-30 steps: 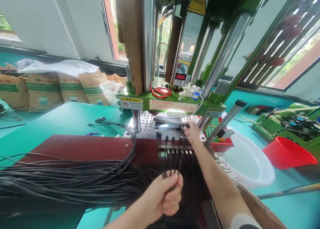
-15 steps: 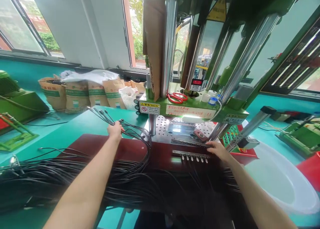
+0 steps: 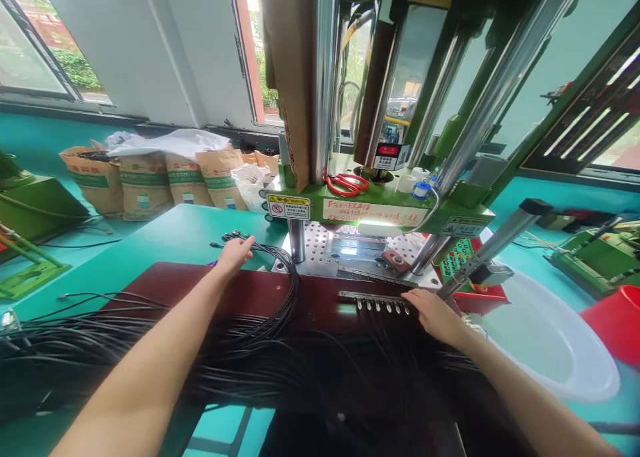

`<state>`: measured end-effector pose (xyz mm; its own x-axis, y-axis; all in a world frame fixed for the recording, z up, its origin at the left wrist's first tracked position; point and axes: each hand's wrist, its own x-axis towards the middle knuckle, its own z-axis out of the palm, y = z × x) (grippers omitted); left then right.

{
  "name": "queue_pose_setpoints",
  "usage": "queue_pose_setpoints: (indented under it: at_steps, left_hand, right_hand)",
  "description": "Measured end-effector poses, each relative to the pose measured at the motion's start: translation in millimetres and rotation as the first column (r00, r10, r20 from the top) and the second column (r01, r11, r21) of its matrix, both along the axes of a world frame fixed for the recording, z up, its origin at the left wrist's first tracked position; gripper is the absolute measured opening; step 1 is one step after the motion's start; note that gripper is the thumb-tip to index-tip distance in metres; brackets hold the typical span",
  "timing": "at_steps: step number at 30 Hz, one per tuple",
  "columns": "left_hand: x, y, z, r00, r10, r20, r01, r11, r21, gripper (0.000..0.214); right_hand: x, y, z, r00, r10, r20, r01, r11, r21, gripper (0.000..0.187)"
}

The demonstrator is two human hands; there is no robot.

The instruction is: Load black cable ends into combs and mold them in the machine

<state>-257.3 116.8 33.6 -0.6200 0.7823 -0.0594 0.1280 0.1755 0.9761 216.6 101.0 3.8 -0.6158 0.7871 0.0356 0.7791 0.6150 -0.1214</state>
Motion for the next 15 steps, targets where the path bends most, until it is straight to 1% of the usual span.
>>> queue_pose_setpoints:
  at_steps: [1,3,4,5,6,7,8,9,10,11,13,15]
  left_hand:
    - [11.6,-7.4,4.8,0.998,-0.051,-0.027,0.050,0.999,-0.007,0.017]
    - [44.7,-28.4,13.8,0.977,-0.204,-0.058,0.206,0.978,0.027,0.014]
    - [64.8,-41.6,17.1,0.938,-0.335,-0.085,0.341,0.938,0.064,0.014]
    - [85.9,-55.8,19.1,0.874,-0.480,-0.076,0.485,0.872,0.071,0.015]
    - [107.0,-70.0,19.7,0.777,-0.629,-0.026,0.629,0.777,0.027,0.018]
    - [127.0,-83.3,18.7,0.684,-0.728,0.044,0.729,0.685,0.001,0.023]
    - [145.1,-94.5,16.4,0.600,-0.792,0.114,0.798,0.602,-0.014,0.029]
    - [161.0,-103.0,12.8,0.552,-0.814,0.180,0.831,0.555,-0.039,0.035]
    - [174.5,-108.3,8.5,0.534,-0.809,0.245,0.841,0.539,-0.056,0.041]
    - [185.8,-110.3,4.0,0.535,-0.786,0.309,0.837,0.544,-0.066,0.045]
    - [203.6,-106.3,-3.9,0.545,-0.709,0.446,0.808,0.586,-0.056,0.046]
    - [217.9,-96.0,-7.5,0.522,-0.610,0.596,0.763,0.647,-0.006,0.043]
  right_hand:
    - [-2.4,-2.1,1.9,0.999,-0.006,0.041,0.005,1.000,0.020,0.053]
    - [-8.7,-2.1,8.2,0.995,-0.009,0.103,0.008,1.000,0.018,0.052]
    - [-12.1,-0.1,13.1,0.992,-0.006,0.126,0.007,1.000,-0.008,0.052]
    - [-15.5,2.9,19.0,0.990,-0.003,0.142,0.009,0.999,-0.043,0.052]
    - [-18.8,6.6,25.5,0.988,0.000,0.153,0.013,0.996,-0.085,0.051]
    - [-21.9,10.9,32.2,0.987,-0.004,0.162,0.024,0.992,-0.125,0.048]
    - [-24.7,15.4,38.8,0.986,-0.018,0.166,0.043,0.988,-0.150,0.042]
    - [-27.4,20.0,44.8,0.985,-0.042,0.167,0.070,0.984,-0.165,0.038]
    - [-29.9,24.5,49.9,0.984,-0.075,0.164,0.103,0.980,-0.172,0.034]
    - [-32.2,28.9,54.2,0.982,-0.114,0.153,0.140,0.975,-0.173,0.032]
    - [-35.9,37.4,60.0,0.973,-0.197,0.116,0.215,0.961,-0.172,0.031]
    - [-38.0,46.6,63.2,0.960,-0.273,0.059,0.279,0.946,-0.167,0.030]
